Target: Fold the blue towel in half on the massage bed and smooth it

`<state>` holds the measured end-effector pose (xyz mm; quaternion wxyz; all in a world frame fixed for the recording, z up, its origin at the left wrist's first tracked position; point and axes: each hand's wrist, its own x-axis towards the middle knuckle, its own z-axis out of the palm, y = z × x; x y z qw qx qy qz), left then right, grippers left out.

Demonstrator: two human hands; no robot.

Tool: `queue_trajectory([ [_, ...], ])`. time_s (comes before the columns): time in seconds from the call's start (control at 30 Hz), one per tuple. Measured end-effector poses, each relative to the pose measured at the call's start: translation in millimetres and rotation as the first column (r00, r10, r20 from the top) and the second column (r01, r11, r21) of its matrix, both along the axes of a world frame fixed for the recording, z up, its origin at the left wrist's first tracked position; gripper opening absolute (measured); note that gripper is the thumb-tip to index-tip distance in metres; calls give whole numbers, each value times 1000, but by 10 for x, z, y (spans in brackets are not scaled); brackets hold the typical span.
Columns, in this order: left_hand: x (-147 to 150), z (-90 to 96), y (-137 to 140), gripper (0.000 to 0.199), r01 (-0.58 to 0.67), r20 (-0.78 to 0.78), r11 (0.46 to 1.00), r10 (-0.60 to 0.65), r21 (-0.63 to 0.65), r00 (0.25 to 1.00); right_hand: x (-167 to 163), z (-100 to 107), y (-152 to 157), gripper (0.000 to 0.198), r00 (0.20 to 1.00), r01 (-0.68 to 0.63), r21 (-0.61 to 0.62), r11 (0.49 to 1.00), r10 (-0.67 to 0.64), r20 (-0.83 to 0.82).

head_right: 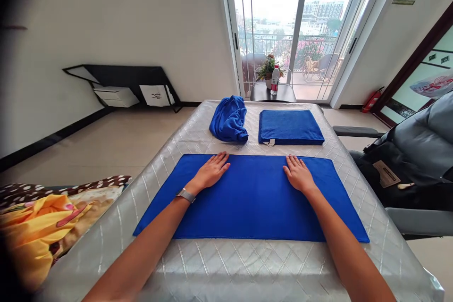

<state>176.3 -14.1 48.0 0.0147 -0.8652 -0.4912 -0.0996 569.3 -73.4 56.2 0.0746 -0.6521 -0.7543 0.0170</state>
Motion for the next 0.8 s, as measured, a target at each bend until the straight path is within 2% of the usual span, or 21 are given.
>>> queue_trajectory([
  [0.13, -852, -90, 130, 61, -171, -56, 985, 170, -14, 984, 890, -77, -122, 62, 988, 144, 33, 989, -146, 58],
  [0.23, -1169, -157, 173, 63, -231, -64, 973, 230, -13, 971, 1226, -157, -157, 63, 979, 193, 61, 979, -196, 53],
  [0.47, -1309, -272, 244, 66, -289, -72, 957, 286, -37, 955, 1326, -294, -105, 66, 978, 202, 78, 976, -205, 32],
  [0.63, -1499, -379, 301, 66, -351, -55, 936, 349, -20, 935, 1328, -272, -110, 69, 972, 234, 60, 970, -236, 18],
  [0.8, -1510, -367, 306, 67, -353, -66, 936, 351, -15, 934, 1316, -261, -120, 73, 968, 248, 42, 968, -249, 10],
])
